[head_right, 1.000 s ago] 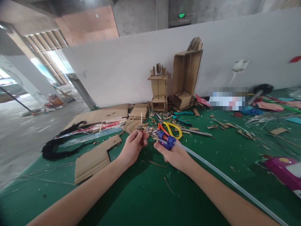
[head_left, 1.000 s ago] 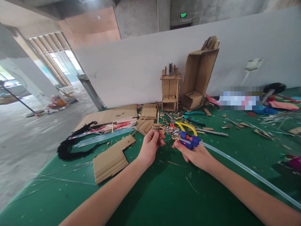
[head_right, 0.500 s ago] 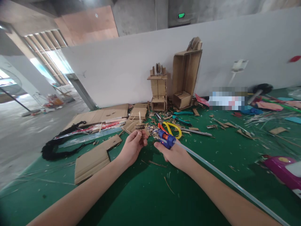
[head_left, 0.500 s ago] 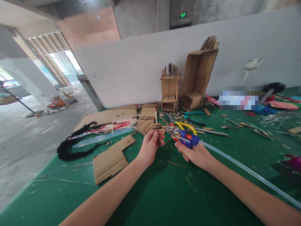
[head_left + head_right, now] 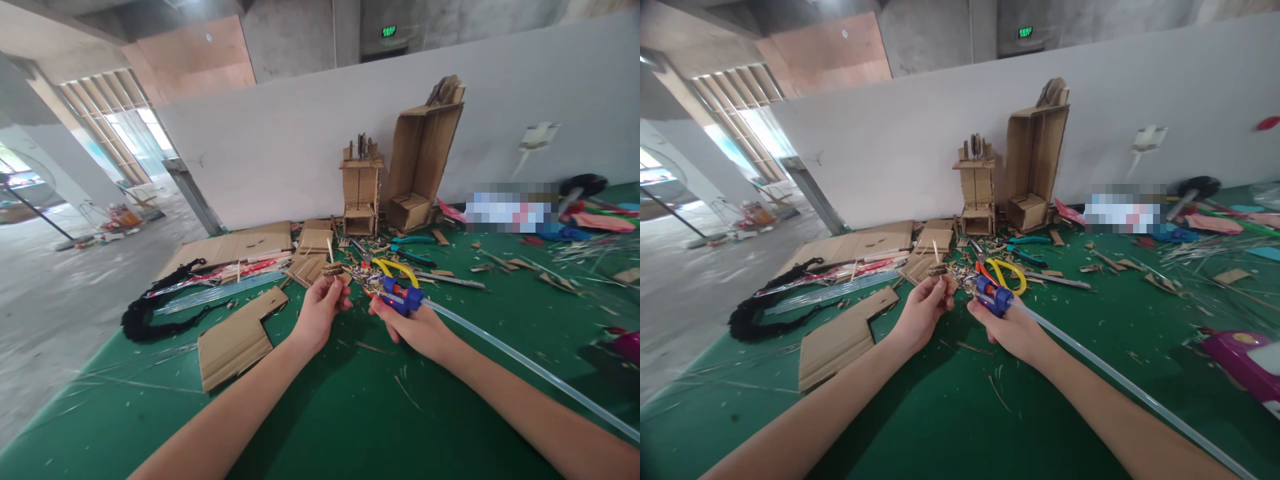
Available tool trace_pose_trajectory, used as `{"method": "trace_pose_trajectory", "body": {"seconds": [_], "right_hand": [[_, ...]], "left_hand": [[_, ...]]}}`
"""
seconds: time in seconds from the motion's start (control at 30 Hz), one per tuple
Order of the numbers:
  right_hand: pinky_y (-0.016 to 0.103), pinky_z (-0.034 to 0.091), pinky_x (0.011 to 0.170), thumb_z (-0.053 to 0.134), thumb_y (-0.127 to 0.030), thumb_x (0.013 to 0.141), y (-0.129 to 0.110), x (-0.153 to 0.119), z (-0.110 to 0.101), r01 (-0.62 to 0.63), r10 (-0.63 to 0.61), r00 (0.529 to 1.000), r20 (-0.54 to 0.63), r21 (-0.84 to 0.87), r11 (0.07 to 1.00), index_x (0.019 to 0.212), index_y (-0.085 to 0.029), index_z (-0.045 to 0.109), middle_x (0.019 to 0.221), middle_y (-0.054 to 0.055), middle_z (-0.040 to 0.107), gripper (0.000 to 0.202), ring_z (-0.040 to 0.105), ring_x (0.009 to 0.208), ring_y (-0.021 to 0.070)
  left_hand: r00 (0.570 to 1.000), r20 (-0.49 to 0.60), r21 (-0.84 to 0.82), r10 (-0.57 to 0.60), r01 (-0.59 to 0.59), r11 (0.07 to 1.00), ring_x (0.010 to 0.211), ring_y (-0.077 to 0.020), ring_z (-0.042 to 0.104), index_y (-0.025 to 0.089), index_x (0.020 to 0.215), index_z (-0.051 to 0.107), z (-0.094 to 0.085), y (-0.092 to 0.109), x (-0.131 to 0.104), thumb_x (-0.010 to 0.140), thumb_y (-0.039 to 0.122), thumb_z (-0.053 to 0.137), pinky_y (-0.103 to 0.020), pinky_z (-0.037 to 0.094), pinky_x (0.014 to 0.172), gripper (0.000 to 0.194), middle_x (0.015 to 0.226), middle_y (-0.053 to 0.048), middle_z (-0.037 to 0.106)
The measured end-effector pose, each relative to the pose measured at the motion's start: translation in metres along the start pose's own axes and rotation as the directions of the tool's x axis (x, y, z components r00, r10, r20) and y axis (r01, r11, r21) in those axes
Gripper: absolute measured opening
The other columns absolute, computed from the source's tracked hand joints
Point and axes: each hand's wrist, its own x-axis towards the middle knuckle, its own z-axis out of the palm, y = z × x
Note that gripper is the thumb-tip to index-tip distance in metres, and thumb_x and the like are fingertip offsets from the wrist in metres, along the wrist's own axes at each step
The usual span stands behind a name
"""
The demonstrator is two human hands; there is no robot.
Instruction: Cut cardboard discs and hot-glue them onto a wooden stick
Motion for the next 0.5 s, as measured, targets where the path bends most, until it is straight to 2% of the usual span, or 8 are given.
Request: {"method": "trace_pose_trajectory", "body": {"seconds": [0.2, 0.5], "right_hand": [[0.024, 0.038, 0.046, 0.045, -0.058, 0.083, -0.0004, 0.0003, -0.0003, -0.030, 0.030, 0.999, 0.012, -0.006, 1.000, 0.078, -0.020, 0.061, 0.041, -0.006, 0.046, 0.041, 0.047, 0.042, 0.0117], [0.025, 0.041, 0.049, 0.046, -0.061, 0.080, 0.0025, -0.0006, 0.0002, -0.076, 0.076, 0.997, 0.034, -0.002, 0.997, 0.077, -0.021, 0.057, 0.042, -0.006, 0.046, 0.042, 0.049, 0.044, 0.0125]], "left_hand": [[1.000, -0.020, 0.038, -0.024, 0.024, 0.999, 0.058, -0.0103, 0.061, 0.012, 0.081, 0.060, 0.0008, 0.0015, -0.0017, 0.065, 0.033, 0.074, -0.023, 0.047, 0.060, 0.030, 0.071, -0.004, 0.066], [0.998, -0.068, 0.058, -0.004, 0.008, 0.998, 0.055, -0.0100, 0.062, 0.012, 0.075, 0.058, 0.0027, 0.0022, -0.0019, 0.066, 0.035, 0.073, -0.022, 0.048, 0.057, 0.030, 0.066, -0.002, 0.065]]}}
